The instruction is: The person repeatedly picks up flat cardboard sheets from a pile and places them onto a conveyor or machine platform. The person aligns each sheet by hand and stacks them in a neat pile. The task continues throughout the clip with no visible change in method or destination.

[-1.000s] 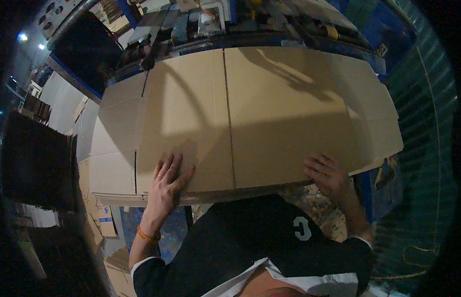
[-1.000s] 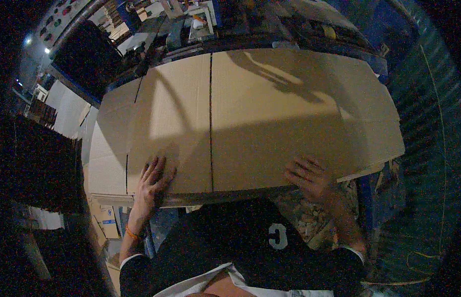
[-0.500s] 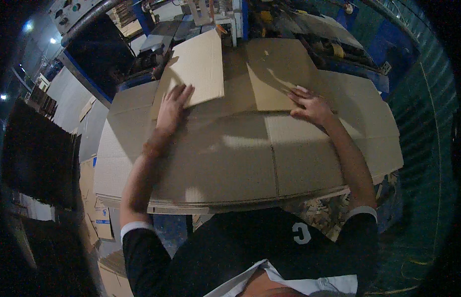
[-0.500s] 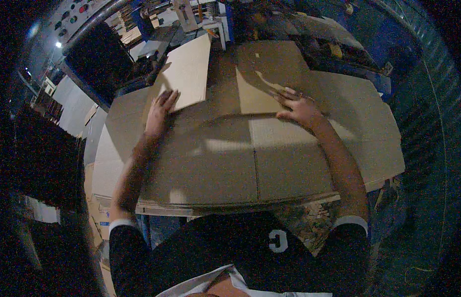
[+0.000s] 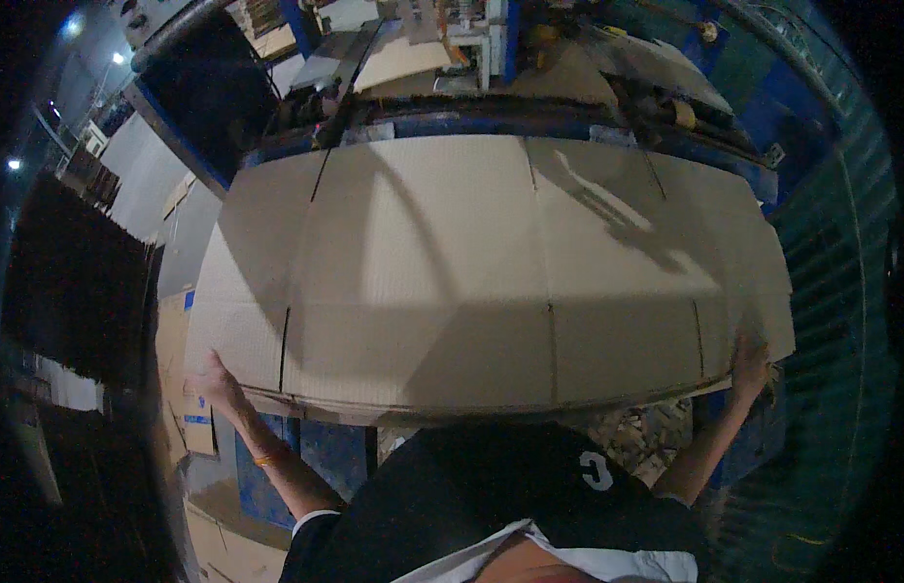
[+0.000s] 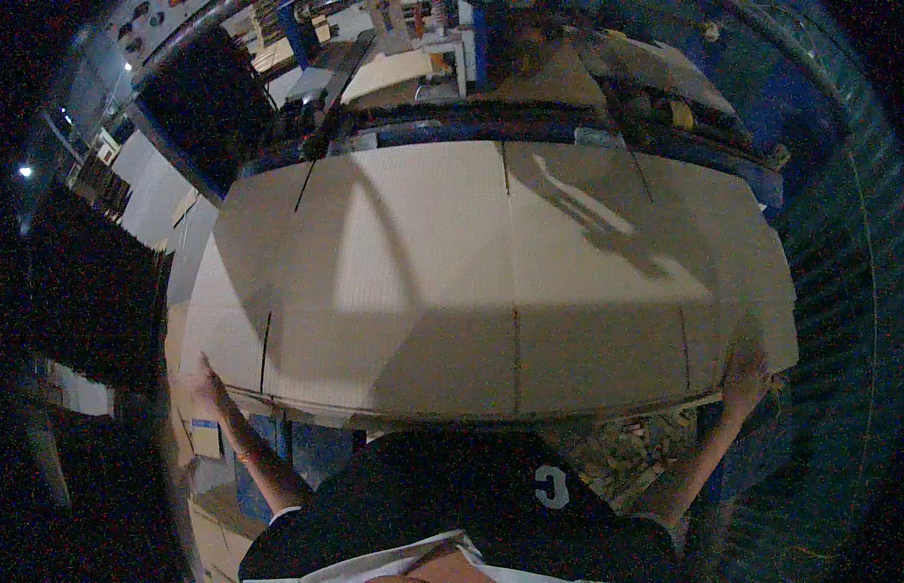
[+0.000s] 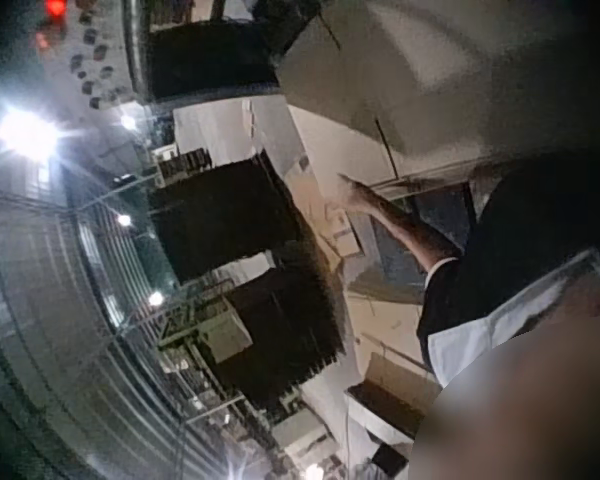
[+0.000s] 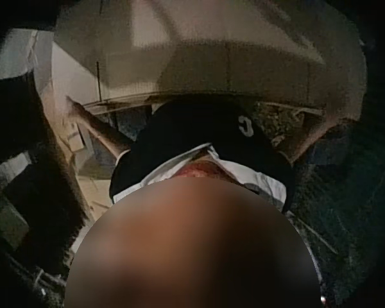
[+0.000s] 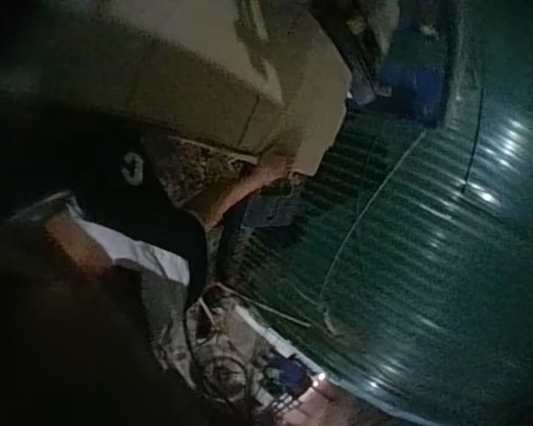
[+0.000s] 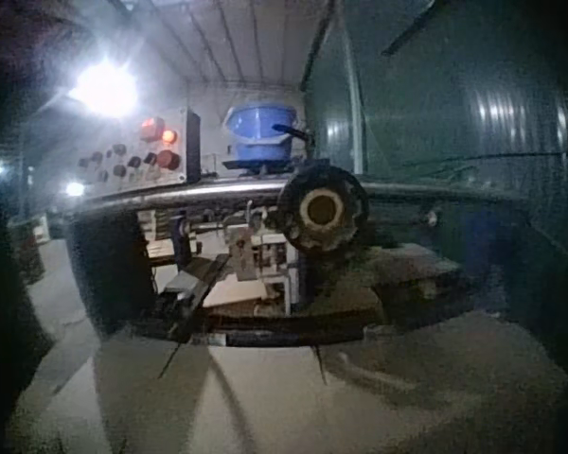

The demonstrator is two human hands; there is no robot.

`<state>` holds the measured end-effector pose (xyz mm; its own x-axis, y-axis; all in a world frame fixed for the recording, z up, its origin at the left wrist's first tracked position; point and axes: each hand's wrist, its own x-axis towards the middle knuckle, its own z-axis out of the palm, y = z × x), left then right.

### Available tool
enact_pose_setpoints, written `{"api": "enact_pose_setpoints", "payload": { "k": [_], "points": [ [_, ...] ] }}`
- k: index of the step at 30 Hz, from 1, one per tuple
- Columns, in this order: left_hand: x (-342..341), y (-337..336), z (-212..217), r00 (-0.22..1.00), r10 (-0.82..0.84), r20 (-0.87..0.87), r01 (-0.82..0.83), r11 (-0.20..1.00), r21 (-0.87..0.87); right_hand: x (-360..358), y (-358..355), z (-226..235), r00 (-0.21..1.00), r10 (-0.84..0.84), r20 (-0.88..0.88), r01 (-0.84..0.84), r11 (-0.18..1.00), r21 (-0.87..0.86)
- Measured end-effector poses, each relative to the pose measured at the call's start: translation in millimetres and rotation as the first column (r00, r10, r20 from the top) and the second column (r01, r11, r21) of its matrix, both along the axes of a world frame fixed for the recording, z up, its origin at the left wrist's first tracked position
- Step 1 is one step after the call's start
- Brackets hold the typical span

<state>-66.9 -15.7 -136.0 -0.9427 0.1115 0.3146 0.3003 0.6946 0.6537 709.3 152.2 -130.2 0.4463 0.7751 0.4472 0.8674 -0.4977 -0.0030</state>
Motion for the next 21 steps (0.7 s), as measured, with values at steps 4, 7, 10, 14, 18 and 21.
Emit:
{"api": "enact_pose_setpoints", "payload": {
  "k": [4,7,10,14,18,21],
  "points": [
    [3.2,-13.7,-29.5,0.991,-0.022,-0.13,0.022,1.0,-0.001,37.3,8.4,-36.7,0.955,0.167,-0.244,-0.14,0.982,0.125],
    [11.0,-9.0,-22.2,0.995,-0.063,-0.076,0.074,0.985,0.155,32.4,28.8,-41.6,0.922,0.242,-0.302,-0.146,0.94,0.307],
    [14.2,-8.7,7.0,0.984,-0.168,-0.053,0.176,0.94,0.291,18.9,35.7,-37.8,0.925,0.178,-0.335,-0.049,0.932,0.359],
    [24.0,-0.9,65.8,0.915,-0.302,-0.267,0.398,0.785,0.475,23.1,30.5,-43.9,0.991,-0.035,-0.129,0.09,0.89,0.447],
    [20.7,20.2,141.6,0.751,-0.478,-0.455,0.658,0.594,0.462,68.4,40.5,-63.7,0.888,0.206,-0.411,0.183,0.661,0.728],
    [14.2,39.5,151.2,0.763,-0.442,-0.472,0.646,0.49,0.586,104.7,51.0,-61.8,0.66,0.469,-0.587,0.173,0.665,0.726]
  ]
}}
